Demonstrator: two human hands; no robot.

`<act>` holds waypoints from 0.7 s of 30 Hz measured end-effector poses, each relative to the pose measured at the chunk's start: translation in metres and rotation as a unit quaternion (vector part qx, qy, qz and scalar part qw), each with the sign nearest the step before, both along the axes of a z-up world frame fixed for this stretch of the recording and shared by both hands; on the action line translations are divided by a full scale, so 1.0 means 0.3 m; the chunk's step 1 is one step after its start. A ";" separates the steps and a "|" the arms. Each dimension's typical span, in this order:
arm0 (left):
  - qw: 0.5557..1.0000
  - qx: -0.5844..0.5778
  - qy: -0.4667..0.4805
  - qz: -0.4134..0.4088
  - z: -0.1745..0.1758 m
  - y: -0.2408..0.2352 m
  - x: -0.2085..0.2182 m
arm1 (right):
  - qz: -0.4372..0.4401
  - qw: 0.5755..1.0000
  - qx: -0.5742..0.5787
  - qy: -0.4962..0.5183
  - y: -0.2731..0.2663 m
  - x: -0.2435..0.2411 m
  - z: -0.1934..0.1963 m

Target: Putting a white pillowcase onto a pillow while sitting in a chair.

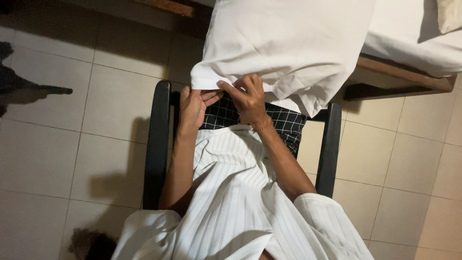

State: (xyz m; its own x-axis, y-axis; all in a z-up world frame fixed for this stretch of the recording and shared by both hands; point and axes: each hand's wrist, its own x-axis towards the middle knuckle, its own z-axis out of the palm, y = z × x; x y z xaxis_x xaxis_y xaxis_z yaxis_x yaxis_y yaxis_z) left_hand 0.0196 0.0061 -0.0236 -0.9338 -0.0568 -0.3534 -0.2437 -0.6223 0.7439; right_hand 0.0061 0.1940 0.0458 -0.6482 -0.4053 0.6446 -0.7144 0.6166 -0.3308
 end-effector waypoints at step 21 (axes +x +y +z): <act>0.994 -0.085 0.043 0.061 -0.002 0.071 0.004 | -0.041 0.996 0.037 -0.064 -0.030 0.079 0.013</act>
State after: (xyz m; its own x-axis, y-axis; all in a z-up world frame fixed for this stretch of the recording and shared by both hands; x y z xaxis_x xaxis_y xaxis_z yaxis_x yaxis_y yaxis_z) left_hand 0.0209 0.0273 -0.0243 -0.9425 -0.2242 -0.2479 -0.1047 -0.5063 0.8560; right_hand 0.0298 0.1851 0.0496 -0.7560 -0.3912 0.5249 -0.6156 0.6974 -0.3669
